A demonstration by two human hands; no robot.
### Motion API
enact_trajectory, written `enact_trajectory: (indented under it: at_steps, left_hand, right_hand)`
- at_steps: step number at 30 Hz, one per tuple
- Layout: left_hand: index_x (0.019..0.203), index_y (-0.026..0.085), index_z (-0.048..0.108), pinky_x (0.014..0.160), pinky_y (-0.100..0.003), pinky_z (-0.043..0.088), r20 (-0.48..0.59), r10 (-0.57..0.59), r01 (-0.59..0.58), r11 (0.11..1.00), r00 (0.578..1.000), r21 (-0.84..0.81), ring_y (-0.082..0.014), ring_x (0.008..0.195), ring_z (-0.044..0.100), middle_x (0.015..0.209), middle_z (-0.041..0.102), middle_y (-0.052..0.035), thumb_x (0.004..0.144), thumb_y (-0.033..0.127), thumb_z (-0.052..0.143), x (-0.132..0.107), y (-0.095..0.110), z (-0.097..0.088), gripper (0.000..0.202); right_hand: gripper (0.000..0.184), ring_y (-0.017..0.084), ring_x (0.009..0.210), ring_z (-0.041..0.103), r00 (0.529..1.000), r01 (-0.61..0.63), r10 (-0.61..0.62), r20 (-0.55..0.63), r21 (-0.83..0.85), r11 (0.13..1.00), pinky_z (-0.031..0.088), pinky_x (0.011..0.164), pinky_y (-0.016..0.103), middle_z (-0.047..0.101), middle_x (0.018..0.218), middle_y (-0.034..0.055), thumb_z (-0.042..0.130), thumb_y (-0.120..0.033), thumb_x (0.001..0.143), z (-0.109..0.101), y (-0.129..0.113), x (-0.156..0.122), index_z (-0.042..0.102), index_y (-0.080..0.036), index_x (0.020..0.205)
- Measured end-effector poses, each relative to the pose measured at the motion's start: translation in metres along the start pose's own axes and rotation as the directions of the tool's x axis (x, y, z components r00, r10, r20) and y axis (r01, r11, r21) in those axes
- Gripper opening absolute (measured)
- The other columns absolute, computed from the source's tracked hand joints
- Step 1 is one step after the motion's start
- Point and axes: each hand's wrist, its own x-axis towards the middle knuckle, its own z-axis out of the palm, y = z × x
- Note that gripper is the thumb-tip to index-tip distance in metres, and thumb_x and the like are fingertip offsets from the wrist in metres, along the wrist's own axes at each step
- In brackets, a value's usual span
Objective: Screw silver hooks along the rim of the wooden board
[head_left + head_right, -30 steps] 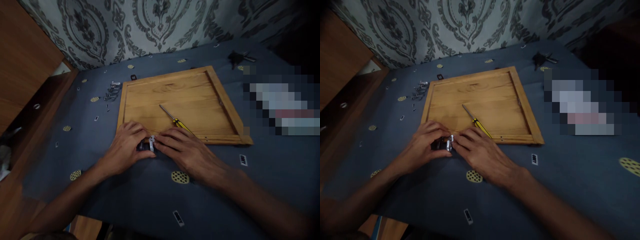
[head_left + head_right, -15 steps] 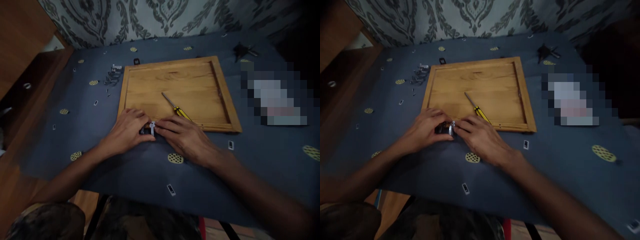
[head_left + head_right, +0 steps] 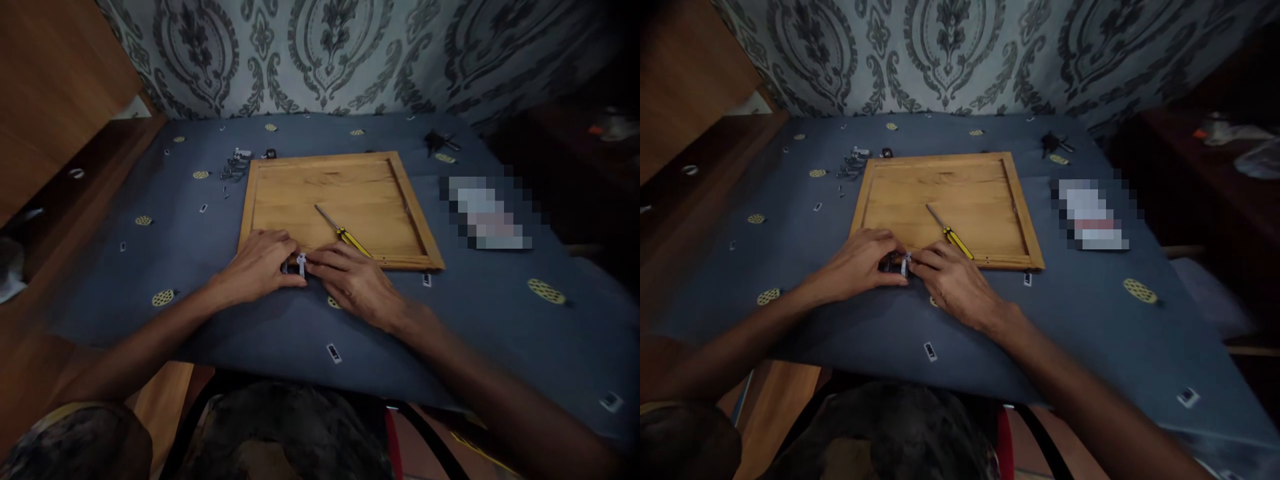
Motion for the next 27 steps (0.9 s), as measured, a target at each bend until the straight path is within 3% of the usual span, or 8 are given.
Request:
enact_trajectory:
  at_steps: [15,21,27]
  left_hand:
    - [0.115,0.017,0.075,0.102,-0.047,0.052,0.043,0.009,-0.01,1.0,0.999,0.011,-0.0338,0.114,0.073,0.114,0.077,-0.0094,0.093,0.054,0.091,-0.019,0.01,-0.004,0.045]
    - [0.111,0.017,0.073,0.096,-0.045,0.053,-0.011,0.072,-0.072,0.997,0.997,0.002,-0.0314,0.107,0.072,0.11,0.076,-0.0086,0.094,0.057,0.088,-0.022,0.006,0.0,0.046]
    - [0.109,0.017,0.072,0.093,-0.045,0.052,-0.085,0.121,-0.121,0.993,0.989,-0.002,-0.03,0.103,0.071,0.107,0.076,-0.0072,0.094,0.055,0.089,-0.026,0.006,0.003,0.045]
  right_hand:
    - [0.031,0.027,0.108,0.077,0.999,-0.017,0.017,-0.033,0.004,1.0,0.072,0.093,0.048,0.085,0.121,0.0124,0.054,-0.01,0.108,0.005,-0.021,-0.007,0.081,-0.018,0.122]
    - [0.033,0.028,0.115,0.076,0.999,-0.012,0.012,-0.035,-0.009,1.0,0.071,0.098,0.048,0.086,0.123,0.0125,0.055,-0.011,0.109,0.003,-0.021,-0.011,0.08,-0.016,0.13]
    - [0.03,0.026,0.113,0.077,0.998,0.016,-0.021,-0.061,-0.083,0.996,0.07,0.097,0.042,0.087,0.118,0.0114,0.053,-0.013,0.112,0.001,-0.019,-0.01,0.081,-0.012,0.123]
